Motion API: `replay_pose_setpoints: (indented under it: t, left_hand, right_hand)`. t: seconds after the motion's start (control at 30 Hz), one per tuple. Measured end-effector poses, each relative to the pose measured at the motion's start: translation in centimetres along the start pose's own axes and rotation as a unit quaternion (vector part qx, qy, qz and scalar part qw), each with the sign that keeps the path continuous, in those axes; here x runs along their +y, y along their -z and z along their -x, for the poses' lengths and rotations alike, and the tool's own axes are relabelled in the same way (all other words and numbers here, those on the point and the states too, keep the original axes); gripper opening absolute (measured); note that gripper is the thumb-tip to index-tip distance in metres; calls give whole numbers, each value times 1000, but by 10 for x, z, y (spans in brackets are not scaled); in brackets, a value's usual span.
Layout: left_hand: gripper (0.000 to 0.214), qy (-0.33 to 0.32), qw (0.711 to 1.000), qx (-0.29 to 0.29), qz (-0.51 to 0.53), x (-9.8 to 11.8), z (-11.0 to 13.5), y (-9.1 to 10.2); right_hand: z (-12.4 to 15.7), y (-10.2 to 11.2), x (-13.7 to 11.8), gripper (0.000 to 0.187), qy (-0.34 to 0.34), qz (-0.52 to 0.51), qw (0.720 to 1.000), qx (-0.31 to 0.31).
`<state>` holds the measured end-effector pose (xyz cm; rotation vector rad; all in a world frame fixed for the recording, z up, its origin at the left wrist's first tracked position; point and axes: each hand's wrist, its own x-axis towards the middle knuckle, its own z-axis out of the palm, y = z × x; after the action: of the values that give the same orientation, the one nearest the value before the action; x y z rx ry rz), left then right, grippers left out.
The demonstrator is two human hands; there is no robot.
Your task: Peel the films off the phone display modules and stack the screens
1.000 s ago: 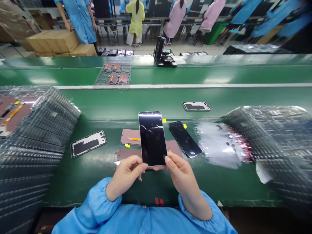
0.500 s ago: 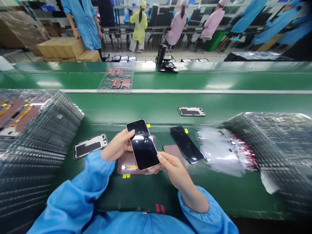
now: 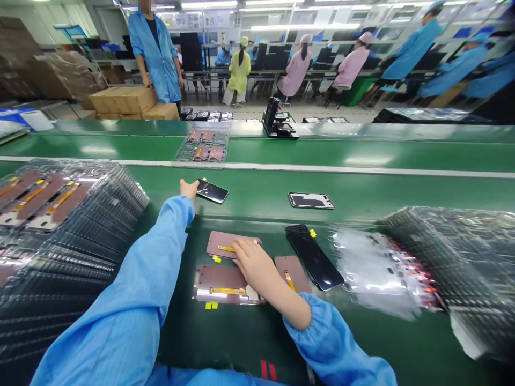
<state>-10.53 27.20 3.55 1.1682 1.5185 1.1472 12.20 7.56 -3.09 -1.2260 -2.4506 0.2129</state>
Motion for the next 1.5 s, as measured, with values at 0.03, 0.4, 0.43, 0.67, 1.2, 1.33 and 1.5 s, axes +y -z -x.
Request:
replay_pose_setpoints:
  t: [0.03,0.4,0.43,0.67,1.2,1.33,1.5]
  left_hand:
    - [37,-18,999,9,-30,0,5,10]
    - [82,-45,945,16,-322,-49,160,164]
    - [87,-40,941,16,-335,-61,172,172]
    - [77,-81,922,48,-376,-120,216,189]
    - [72,-52,976,-9,212,-29,224,61]
    - [77,-4,951,-186,246,-22,245,23]
    - [80,-22,911,-307,274,-25,254,7]
  right_hand:
    - [-7,-4,2,40,16,15,1000,-6]
    - [-10,-7,12,41,131,23,991,14]
    - [-10,-4,12,41,128,12,991,27]
    - [2,34,14,43,9,-104,984,147]
    - [66,75,-1,61,-185,-644,722,174]
    - [73,80,-9,66,-108,-592,783,158]
    - [74,86,-17,59,-57,-426,896,107]
